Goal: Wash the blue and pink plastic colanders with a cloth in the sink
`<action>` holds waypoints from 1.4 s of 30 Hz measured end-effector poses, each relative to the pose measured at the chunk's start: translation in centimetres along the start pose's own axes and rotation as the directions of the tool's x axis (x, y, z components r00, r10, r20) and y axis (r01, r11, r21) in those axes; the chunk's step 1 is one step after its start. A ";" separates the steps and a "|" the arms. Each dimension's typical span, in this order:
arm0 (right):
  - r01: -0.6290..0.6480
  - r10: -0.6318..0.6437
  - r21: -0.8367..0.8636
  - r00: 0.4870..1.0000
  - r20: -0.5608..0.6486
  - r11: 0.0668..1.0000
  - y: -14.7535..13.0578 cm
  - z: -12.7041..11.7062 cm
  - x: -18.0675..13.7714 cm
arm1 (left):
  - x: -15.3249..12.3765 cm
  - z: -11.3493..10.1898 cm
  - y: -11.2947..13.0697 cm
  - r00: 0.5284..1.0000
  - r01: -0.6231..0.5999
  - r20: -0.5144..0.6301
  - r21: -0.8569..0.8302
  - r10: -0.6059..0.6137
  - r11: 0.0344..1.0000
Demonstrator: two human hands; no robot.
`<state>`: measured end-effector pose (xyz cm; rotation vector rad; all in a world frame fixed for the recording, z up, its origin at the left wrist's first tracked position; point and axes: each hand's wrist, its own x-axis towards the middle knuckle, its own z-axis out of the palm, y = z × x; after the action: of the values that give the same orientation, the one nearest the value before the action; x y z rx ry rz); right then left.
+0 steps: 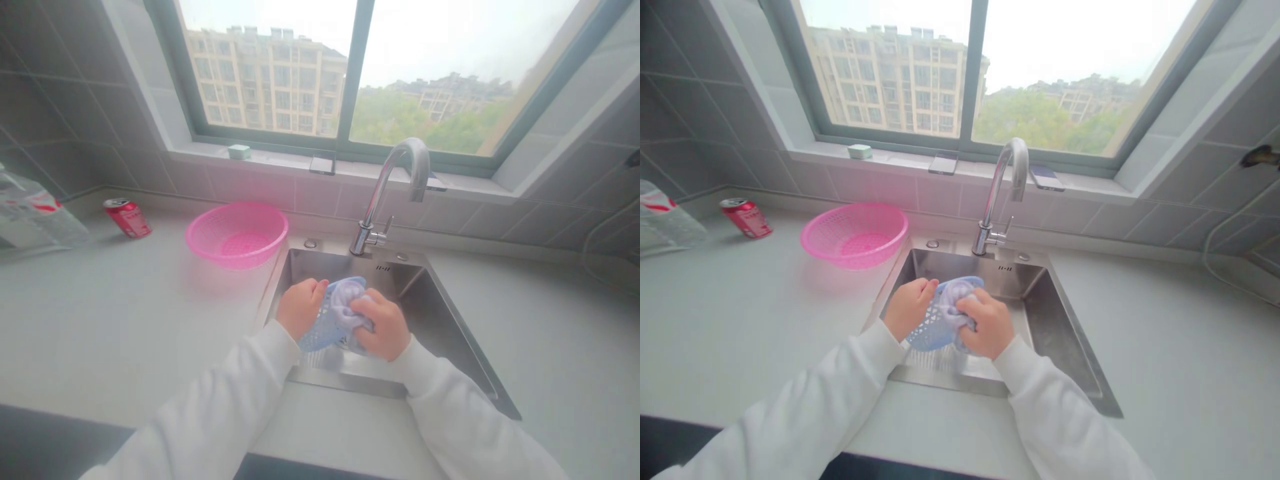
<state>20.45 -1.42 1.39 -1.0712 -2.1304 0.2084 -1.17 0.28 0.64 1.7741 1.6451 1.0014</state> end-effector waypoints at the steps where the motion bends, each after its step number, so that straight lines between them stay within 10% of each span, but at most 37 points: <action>1: 0.063 -0.061 -0.017 0.996 0.066 0.998 -0.7 0.4 -0.1 | -0.1 0.0 0.1 1.000 -0.016 0.019 0.021 0.016 1.000; 8: -0.331 0.319 -0.032 0.929 -0.186 0.943 4.0 -0.8 1.3 | -0.4 -0.2 0.7 0.999 -0.025 0.029 0.156 0.021 0.987; 14: 0.093 -0.092 -0.016 0.995 0.037 0.996 -1.3 0.8 -0.1 | -0.7 0.2 1.0 0.993 -0.058 0.113 0.275 0.027 0.960; 17: -0.035 0.034 -0.022 0.999 -0.017 0.999 0.1 0.6 0.5 | -0.6 0.0 0.8 0.995 -0.070 0.080 0.253 0.051 0.965; 22: -0.599 0.582 0.001 0.778 -0.238 0.801 9.1 -2.2 1.5 | 0.2 -0.5 -0.2 0.996 -0.032 -0.087 -0.033 0.029 0.999; 26: -0.700 0.711 0.149 0.655 -0.256 0.699 11.5 -3.1 1.0 | 0.6 -0.5 -0.9 0.992 0.005 -0.120 -0.241 -0.035 0.971; 35: -0.645 0.676 0.203 0.695 -0.244 0.737 9.3 -2.9 1.5 | 0.3 0.6 -0.8 0.951 0.114 0.310 -0.338 -0.003 0.934; 42: -0.054 0.052 -0.022 0.995 -0.085 0.998 1.9 -1.3 -0.1 | -0.6 1.3 -0.4 0.893 0.066 0.445 -0.288 0.072 0.955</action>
<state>22.57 -0.56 1.47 -1.1324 -2.0355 0.1596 -0.37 -0.05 -0.60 1.6470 1.1369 0.7171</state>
